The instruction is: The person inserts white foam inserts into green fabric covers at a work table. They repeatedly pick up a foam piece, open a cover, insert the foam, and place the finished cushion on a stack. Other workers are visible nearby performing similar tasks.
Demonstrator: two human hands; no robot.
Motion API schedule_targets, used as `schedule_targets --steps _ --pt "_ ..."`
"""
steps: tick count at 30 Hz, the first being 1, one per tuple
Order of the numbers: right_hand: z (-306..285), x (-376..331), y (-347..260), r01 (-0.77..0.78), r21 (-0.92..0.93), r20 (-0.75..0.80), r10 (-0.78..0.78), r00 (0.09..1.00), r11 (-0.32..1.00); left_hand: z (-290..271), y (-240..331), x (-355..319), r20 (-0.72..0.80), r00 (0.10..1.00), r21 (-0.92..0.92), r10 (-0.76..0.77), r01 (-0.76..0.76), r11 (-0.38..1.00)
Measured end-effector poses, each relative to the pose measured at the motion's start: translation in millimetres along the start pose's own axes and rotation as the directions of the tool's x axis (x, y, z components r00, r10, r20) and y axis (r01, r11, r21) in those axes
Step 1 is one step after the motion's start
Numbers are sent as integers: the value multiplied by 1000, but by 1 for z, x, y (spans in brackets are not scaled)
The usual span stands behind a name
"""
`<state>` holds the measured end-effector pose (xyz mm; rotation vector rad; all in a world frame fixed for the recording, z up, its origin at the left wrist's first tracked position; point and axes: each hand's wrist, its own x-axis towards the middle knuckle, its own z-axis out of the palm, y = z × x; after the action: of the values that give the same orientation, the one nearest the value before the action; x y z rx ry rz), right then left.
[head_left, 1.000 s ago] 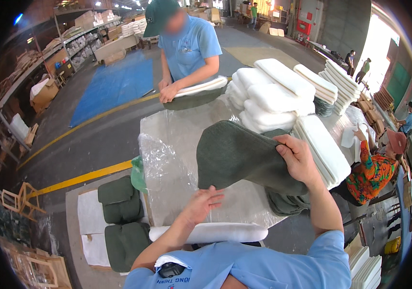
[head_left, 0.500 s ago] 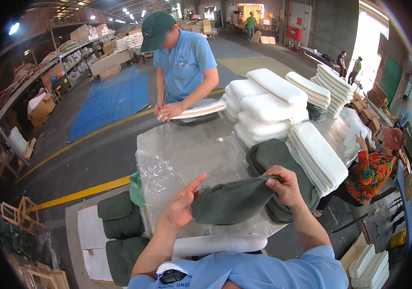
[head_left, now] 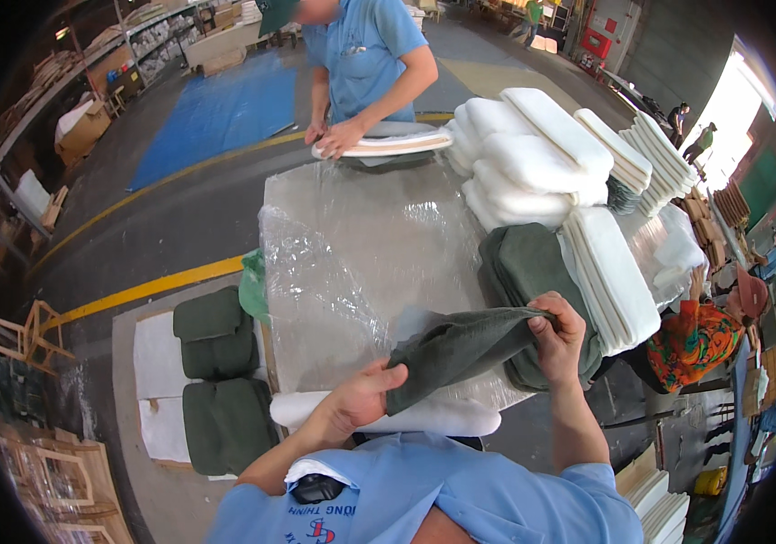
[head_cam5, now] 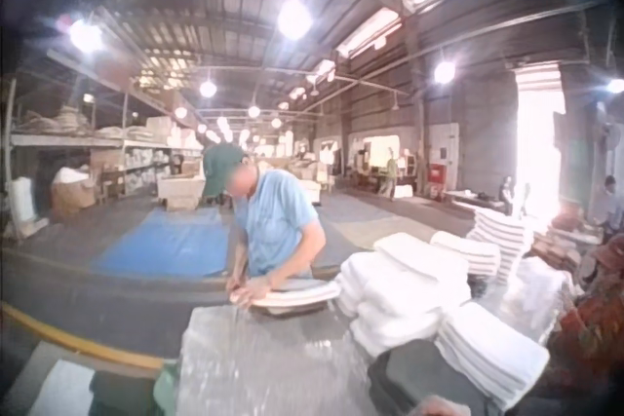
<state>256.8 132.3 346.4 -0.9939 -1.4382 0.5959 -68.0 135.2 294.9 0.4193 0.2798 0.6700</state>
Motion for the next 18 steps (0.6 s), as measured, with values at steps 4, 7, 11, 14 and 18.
schedule_targets --steps 4,7,11,14,18 --pt "4 2 -3 37 -35 32 -35 999 999 4 -6 11 61 998 -139 -24 33 990" --pt "-3 0 -3 53 -38 33 -52 998 998 16 5 19 98 995 -151 14 1 989" --pt "-9 -5 -8 60 -79 76 -54 996 995 26 17 24 97 992 -106 80 -70 992" --pt "-7 -4 -18 83 -188 105 -64 992 979 36 19 26 59 991 -116 123 -116 987" --pt "-2 -5 -19 43 -228 78 -25 997 973 39 12 29 -12 985 -110 170 -170 979"
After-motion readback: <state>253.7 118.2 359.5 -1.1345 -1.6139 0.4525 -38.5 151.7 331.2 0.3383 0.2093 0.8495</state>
